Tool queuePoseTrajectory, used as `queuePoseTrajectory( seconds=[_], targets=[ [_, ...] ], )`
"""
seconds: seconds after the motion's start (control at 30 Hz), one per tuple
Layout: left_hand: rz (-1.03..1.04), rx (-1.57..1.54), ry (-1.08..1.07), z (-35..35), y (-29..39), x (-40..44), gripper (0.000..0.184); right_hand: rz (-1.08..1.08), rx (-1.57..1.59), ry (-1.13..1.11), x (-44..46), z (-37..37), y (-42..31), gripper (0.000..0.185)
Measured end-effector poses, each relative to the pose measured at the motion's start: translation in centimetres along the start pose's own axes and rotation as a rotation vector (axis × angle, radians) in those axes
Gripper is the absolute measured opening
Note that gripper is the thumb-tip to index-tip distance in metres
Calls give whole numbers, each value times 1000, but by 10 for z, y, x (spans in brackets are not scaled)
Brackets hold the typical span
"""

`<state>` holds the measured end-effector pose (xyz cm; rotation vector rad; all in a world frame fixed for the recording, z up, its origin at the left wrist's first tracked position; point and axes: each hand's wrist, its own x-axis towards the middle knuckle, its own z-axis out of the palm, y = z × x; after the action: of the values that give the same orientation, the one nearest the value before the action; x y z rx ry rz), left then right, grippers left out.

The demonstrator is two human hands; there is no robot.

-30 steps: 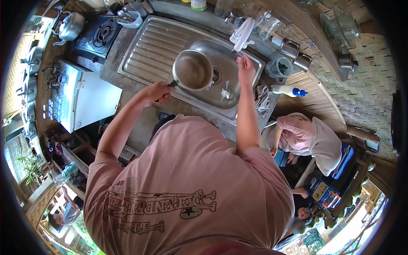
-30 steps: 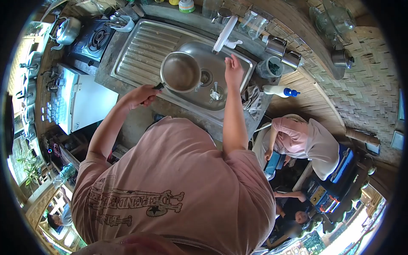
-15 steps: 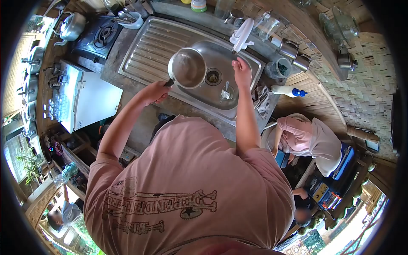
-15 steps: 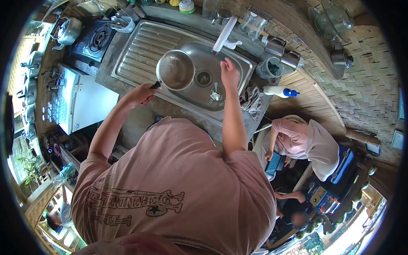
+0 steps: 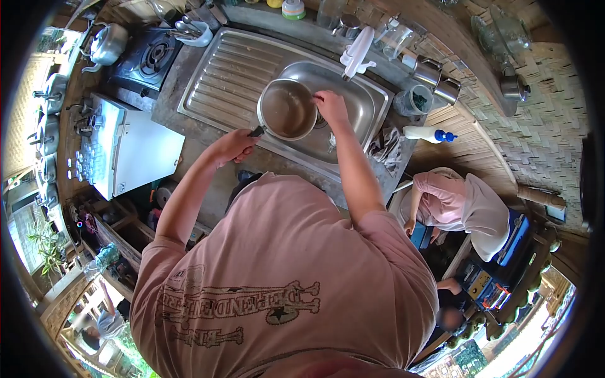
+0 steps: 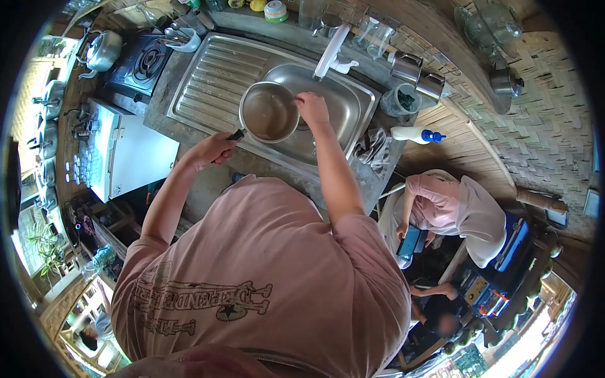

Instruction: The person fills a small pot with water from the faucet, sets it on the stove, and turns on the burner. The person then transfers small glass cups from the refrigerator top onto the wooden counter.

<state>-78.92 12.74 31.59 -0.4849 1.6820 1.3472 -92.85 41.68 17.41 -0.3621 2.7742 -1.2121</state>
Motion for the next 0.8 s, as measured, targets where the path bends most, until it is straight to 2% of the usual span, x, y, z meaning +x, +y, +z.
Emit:
queuePoseTrajectory(
  seconds=[0.07,0.1,0.13,0.17,0.23,0.37,0.43,0.57,0.63,0.67,0.73,0.8],
  targets=[
    [8,-4,6,2,1,-4,24,7,-20,-30,6,3,-1,23],
    [27,-28,17,3,0,-6,19,17,-25,-34,7,4,-2,23],
    [47,-51,28,4,-1,-8,27,28,-30,-36,8,4,-3,24],
    [47,-52,30,5,-2,-10,27,26,-30,-37,10,3,-7,24],
    [69,-75,23,7,-3,-14,24,129,-5,-99,11,2,-14,24],
    [67,-58,59,10,1,-23,23,174,-37,-120,12,1,-25,23],
    [67,-42,66,9,-4,-20,22,1,-12,-23,14,13,-17,24],
    [57,-62,86,8,-2,-21,22,-52,-45,22,23,23,-2,26],
    [42,-73,75,5,-1,-22,21,175,170,47,26,15,6,36],
    [43,-75,77,4,-4,-21,21,172,170,46,25,4,1,36],
    [64,-61,97,3,-12,-17,20,318,-120,144,20,-26,-19,39],
    [63,-47,101,0,-16,-15,19,362,-173,206,21,-27,-5,40]
  ],
)
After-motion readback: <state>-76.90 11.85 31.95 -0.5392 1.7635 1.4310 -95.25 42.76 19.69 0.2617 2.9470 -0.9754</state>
